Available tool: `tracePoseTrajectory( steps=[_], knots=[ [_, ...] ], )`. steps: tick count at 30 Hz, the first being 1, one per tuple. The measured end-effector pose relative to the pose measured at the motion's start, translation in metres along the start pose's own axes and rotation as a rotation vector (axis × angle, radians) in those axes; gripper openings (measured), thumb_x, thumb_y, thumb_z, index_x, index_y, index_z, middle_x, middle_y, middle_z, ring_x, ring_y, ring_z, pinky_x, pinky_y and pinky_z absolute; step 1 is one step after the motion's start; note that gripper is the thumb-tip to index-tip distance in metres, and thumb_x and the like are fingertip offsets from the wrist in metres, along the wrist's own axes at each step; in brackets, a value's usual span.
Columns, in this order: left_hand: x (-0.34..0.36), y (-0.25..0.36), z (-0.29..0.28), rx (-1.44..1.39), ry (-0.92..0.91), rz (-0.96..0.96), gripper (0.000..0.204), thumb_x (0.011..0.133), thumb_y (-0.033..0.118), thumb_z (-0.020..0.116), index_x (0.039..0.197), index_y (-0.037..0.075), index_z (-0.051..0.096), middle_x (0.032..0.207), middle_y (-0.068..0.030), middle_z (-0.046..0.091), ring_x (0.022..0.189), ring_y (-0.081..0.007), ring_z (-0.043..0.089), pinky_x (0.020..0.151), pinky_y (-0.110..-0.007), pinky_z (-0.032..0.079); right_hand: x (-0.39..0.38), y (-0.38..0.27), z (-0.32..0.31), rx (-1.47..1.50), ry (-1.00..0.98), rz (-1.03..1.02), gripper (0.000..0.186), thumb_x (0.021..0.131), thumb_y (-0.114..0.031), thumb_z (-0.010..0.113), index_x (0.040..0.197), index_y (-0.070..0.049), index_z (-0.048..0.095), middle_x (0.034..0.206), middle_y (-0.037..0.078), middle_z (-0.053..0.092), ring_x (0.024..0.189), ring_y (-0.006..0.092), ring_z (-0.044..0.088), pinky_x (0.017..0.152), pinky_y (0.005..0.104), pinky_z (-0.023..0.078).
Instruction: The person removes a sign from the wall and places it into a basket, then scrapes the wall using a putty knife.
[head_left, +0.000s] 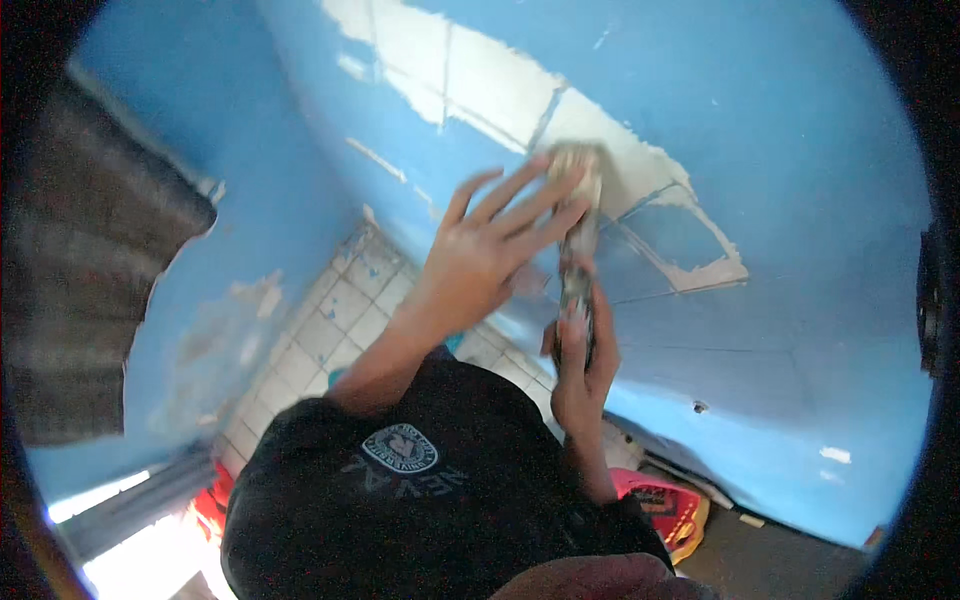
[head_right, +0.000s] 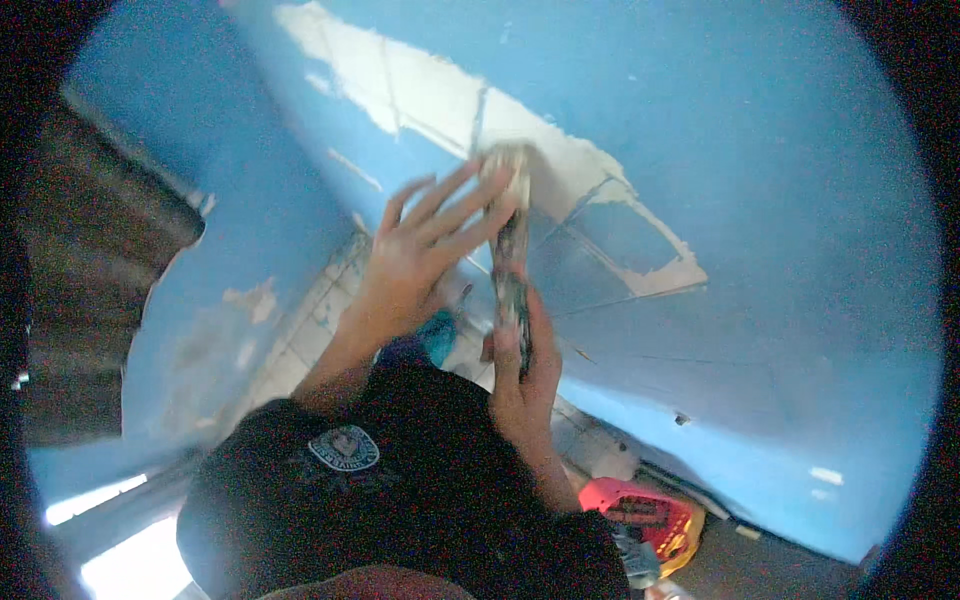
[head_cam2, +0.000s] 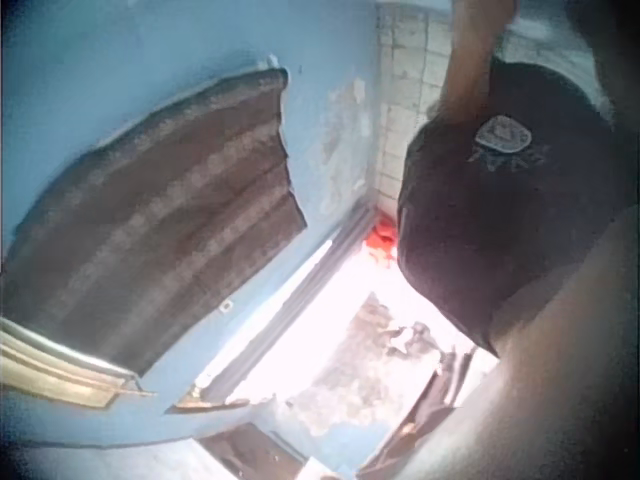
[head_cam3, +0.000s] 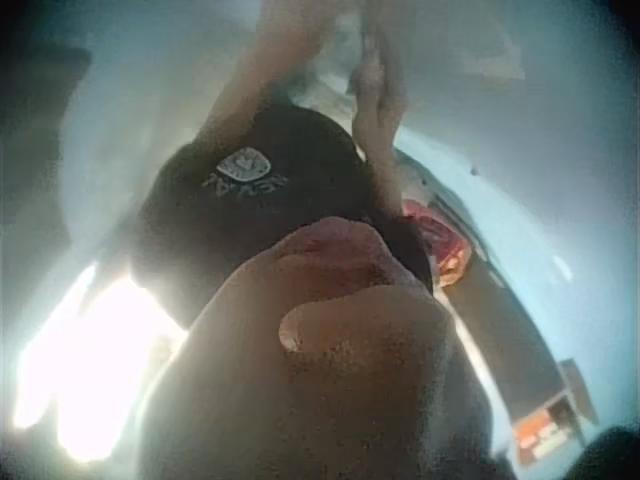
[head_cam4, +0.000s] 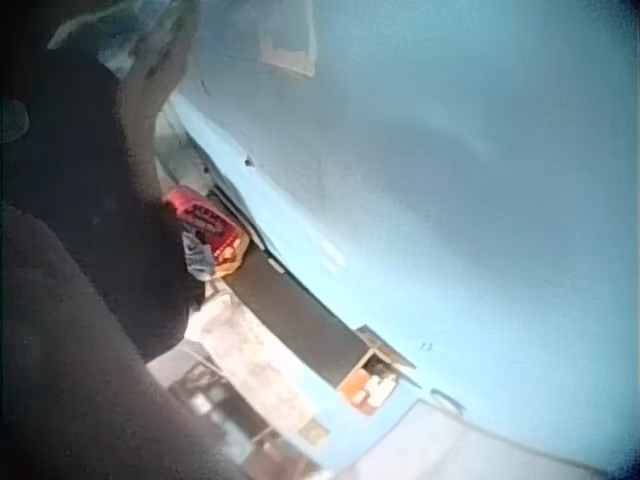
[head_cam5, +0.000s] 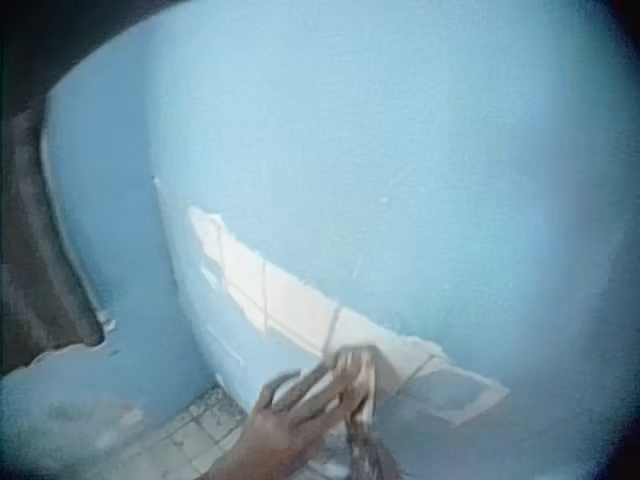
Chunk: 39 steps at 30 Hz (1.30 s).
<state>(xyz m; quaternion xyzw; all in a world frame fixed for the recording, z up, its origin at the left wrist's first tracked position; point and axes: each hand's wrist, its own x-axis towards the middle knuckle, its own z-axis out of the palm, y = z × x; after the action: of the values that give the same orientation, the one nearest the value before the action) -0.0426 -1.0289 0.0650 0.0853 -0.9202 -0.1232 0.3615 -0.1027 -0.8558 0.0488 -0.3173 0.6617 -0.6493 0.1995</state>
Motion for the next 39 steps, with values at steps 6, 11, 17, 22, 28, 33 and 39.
tracePoseTrajectory(
  steps=[6,11,17,22,28,33,39],
  knots=[
    [-0.021,-0.015,0.002,-0.933,-0.076,-0.394,0.043,0.089,0.006,0.061,0.132,0.008,0.059,0.110,-0.0088,0.061,0.094,-0.0179,0.059,0.086,-0.034,0.047,-0.066,0.010,-0.004,-0.149,0.284,0.036,0.063,0.100,-0.038,0.050,0.142,0.008,0.039,0.096,0.008,0.060,0.070,0.0097,0.050,0.061,0.0238,0.042],
    [0.025,-0.043,0.010,-1.197,-0.511,-0.227,0.046,0.092,0.022,0.065,0.132,0.002,0.058,0.092,-0.0030,0.058,0.076,-0.0078,0.052,0.068,-0.024,0.043,-0.038,0.009,0.058,-0.296,0.706,-0.133,0.068,0.100,-0.038,0.041,0.140,0.017,0.034,0.097,0.018,0.058,0.079,0.0224,0.055,0.072,0.0345,0.045],
    [0.079,-0.061,0.009,-1.493,-0.912,-0.076,0.058,0.086,0.025,0.073,0.136,0.003,0.053,0.106,-0.0073,0.064,0.084,-0.0048,0.059,0.069,-0.024,0.044,0.025,0.000,0.103,-0.611,0.859,-0.288,0.059,0.093,-0.010,0.051,0.145,0.010,0.033,0.110,0.025,0.057,0.089,0.0321,0.057,0.078,0.0384,0.047],
    [0.090,-0.033,0.019,-1.714,-1.005,-0.082,0.052,0.095,0.026,0.063,0.135,-0.003,0.048,0.119,-0.0109,0.063,0.097,-0.0092,0.061,0.079,-0.023,0.050,0.026,0.003,0.131,-0.594,1.061,-0.200,0.055,0.085,-0.003,0.061,0.138,0.006,0.049,0.109,0.021,0.060,0.084,0.0284,0.062,0.073,0.0354,0.051],
    [0.092,-0.024,0.036,-1.581,-1.013,0.029,0.038,0.103,0.022,0.049,0.132,-0.003,0.051,0.089,-0.0049,0.063,0.077,-0.0042,0.052,0.064,-0.021,0.044,0.032,-0.009,0.141,-0.521,1.089,-0.157,0.058,0.084,0.001,0.062,0.140,0.004,0.047,0.112,0.023,0.057,0.084,0.0259,0.066,0.066,0.0322,0.054],
    [0.088,-0.023,0.037,-1.536,-1.031,0.010,0.040,0.105,0.029,0.045,0.130,-0.002,0.053,0.082,-0.0003,0.055,0.072,-0.0039,0.047,0.059,-0.020,0.039,0.040,-0.008,0.157,-0.478,1.082,-0.183,0.066,0.084,0.000,0.061,0.145,0.007,0.037,0.115,0.026,0.054,0.083,0.0277,0.064,0.067,0.0332,0.054],
    [0.083,-0.022,0.035,-1.662,-1.035,-0.154,0.046,0.104,0.044,0.042,0.121,0.003,0.053,0.074,0.0019,0.050,0.065,-0.0026,0.042,0.055,-0.018,0.034,0.044,-0.018,0.164,-0.480,1.065,-0.200,0.068,0.084,0.000,0.061,0.146,0.009,0.034,0.114,0.027,0.053,0.086,0.0299,0.062,0.070,0.0352,0.055]
  ],
)
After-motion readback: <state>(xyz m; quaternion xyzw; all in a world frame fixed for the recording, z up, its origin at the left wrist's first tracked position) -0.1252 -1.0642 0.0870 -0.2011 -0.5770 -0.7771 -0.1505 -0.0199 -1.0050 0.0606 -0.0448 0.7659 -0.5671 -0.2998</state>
